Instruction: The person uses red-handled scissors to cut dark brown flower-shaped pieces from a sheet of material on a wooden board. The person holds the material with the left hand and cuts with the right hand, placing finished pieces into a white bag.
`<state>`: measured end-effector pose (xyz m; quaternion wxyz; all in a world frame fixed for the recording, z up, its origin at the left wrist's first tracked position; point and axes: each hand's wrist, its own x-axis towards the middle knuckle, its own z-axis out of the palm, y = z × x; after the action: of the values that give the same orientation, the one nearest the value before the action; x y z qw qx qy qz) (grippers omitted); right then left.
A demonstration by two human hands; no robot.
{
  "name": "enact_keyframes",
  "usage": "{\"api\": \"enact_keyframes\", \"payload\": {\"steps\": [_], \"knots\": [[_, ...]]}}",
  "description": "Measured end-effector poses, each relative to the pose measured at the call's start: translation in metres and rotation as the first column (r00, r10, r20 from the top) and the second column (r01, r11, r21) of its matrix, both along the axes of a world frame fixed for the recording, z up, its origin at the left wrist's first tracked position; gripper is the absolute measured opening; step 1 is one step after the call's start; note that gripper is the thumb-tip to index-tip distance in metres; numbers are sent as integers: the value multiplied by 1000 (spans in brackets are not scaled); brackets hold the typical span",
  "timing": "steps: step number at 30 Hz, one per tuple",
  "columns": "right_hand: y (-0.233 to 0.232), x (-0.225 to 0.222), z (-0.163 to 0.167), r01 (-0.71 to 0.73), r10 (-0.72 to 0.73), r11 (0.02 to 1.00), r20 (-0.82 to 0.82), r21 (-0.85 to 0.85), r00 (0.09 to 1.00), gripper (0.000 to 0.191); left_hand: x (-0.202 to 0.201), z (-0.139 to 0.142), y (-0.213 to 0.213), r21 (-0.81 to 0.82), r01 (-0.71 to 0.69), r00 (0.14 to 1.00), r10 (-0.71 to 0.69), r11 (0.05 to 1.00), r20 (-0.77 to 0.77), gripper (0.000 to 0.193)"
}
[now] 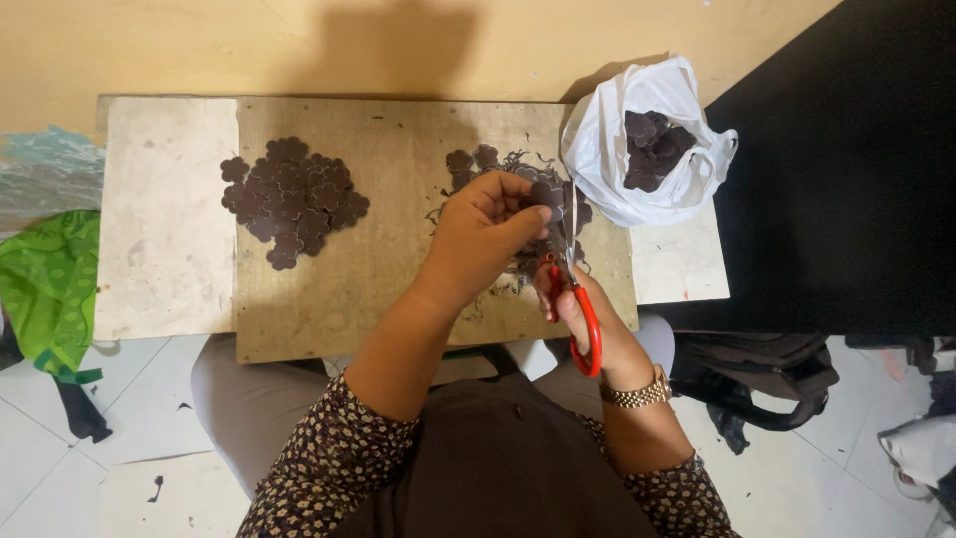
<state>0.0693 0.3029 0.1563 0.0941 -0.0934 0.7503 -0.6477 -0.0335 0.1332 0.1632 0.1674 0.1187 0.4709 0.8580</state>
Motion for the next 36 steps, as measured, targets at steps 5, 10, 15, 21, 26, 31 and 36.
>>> {"api": "enact_keyframes", "payload": {"steps": [5,10,15,21,26,31,36], "knots": [[0,0,4,11,-10,999,-14,48,1000,76,2,5,1,-74,-8,1000,9,997,6,20],[-1,0,6,25,-24,999,-11,38,1000,76,5,10,2,-107,-32,999,32,994,0,20],[-4,-3,7,26,-26,1000,-11,4,1000,75,10,15,2,-156,-81,997,77,984,-29,19],[-7,-4,12,62,-62,998,-25,24,998,76,11,15,6,-79,-85,996,83,993,-28,22],[-5,-5,9,3,-1,1000,-64,23,998,78,11,12,9,-81,-91,996,91,993,-13,22],[-3,-8,1,-2,2,1000,-23,29,1000,78,11,11,10,-82,-107,994,106,991,-18,20],[-5,-6,3,0,1,1000,-26,19,1000,81,12,12,11,-81,-115,993,117,990,16,18]]}}
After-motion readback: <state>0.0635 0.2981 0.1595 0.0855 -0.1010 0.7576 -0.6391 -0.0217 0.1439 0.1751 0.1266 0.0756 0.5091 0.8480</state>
